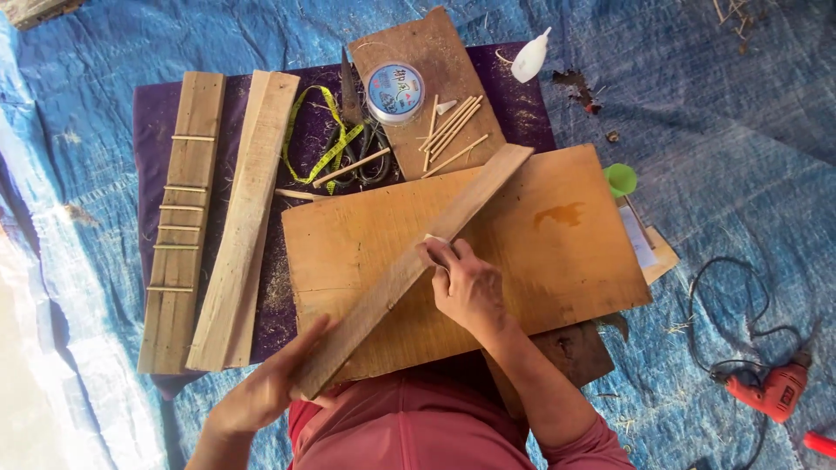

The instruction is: A person is manually sanding a wooden board and a long wooden strip using sandpaper on a makeshift workbench.

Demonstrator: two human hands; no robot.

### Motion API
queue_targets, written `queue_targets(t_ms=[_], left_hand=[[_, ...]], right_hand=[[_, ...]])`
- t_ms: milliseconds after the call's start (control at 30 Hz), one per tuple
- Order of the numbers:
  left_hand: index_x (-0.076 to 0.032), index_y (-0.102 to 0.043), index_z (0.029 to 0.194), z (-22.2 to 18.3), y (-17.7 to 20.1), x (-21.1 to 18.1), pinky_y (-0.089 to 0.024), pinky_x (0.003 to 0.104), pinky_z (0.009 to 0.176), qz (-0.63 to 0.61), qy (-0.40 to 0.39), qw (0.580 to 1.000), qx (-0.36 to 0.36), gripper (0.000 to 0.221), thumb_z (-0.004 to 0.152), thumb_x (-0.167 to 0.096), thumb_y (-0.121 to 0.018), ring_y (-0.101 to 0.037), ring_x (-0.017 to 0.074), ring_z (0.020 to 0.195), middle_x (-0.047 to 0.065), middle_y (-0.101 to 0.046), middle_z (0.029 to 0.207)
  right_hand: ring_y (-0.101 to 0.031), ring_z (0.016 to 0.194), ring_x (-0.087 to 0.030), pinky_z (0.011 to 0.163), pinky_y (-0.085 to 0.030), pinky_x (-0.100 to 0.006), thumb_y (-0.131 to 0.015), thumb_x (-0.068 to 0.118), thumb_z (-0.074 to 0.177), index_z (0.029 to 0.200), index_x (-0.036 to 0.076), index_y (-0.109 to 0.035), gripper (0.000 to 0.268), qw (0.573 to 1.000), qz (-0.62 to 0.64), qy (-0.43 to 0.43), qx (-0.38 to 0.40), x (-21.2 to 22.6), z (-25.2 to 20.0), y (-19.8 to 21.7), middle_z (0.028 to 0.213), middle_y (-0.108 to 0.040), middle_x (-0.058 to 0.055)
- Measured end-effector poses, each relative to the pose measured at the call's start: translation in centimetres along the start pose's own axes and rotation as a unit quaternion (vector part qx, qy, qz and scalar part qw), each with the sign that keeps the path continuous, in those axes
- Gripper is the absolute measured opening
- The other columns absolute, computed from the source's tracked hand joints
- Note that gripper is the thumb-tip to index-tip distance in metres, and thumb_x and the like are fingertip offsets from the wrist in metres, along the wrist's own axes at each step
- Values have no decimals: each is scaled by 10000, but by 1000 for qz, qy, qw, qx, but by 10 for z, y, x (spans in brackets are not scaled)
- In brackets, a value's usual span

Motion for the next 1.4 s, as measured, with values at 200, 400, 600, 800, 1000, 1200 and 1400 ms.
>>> queue_targets(t_ms=[200,400,600,800,1000,1200,1400], left_hand=[[-212,-329,1570,-10,-24,-20,-344,361,1119,395,-125,904,-102,1029,736,87,-853,-203,230,1566,58,-113,1728],[-59,-576,1407,-18,-32,-33,-601,411,1001,469,-278,826,-147,598,974,-472,-576,-566,354,1400,209,-466,1558],[-22,-696,1217,-27,1,-14,-626,259,646,427,-348,769,-326,584,1052,-482,-376,-810,194,861,110,-796,1093],[49,-482,1471,22,29,24,-592,350,570,-125,-231,928,-264,680,930,-332,-639,-669,303,782,210,-638,1078],[-3,-668,1129,50,40,61,-494,301,538,-190,-125,935,-271,232,924,-109,-692,-640,227,712,119,-680,941],[131,-576,1288,46,31,39,-667,379,760,-125,-106,964,-209,378,940,-15,-593,-780,374,933,325,-742,1027],[77,-611,1250,40,33,49,-508,322,632,-105,-34,980,-166,356,930,-74,-652,-689,235,752,256,-777,935]], right_hand=[[-648,588,-233,480,-556,-367,-588,99,856,1290,183,-636,445,998,39,-39,-6,-7,4,2,969,-661,-42],[-651,629,-216,535,-580,-343,-569,120,946,1366,156,-594,422,994,103,-21,-42,1,10,22,1012,-675,-97],[-671,752,-249,593,-559,-356,-473,242,1069,1425,141,-546,377,986,147,6,-73,5,13,36,1173,-683,-90],[-547,554,-151,478,-531,-284,-494,215,1076,1487,203,-498,411,989,147,5,-36,5,5,6,955,-611,-58],[-517,614,-124,505,-522,-257,-459,266,1094,1566,236,-401,476,989,132,60,-9,23,-1,-8,912,-586,-50],[-580,901,-277,792,-520,-402,-517,129,1058,1275,122,-508,217,979,147,130,-63,96,25,36,1044,-590,-148],[-564,1264,-351,1123,-454,-486,-664,0,944,1245,6,-655,301,958,101,266,32,114,-2,12,1320,-587,-171]])
Point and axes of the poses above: each hand's wrist, its own z-axis towards the middle knuckle, its own y-axis out of the back of the hand, x = y × z, the point moved 6 cm from there along z, towards the middle knuckle
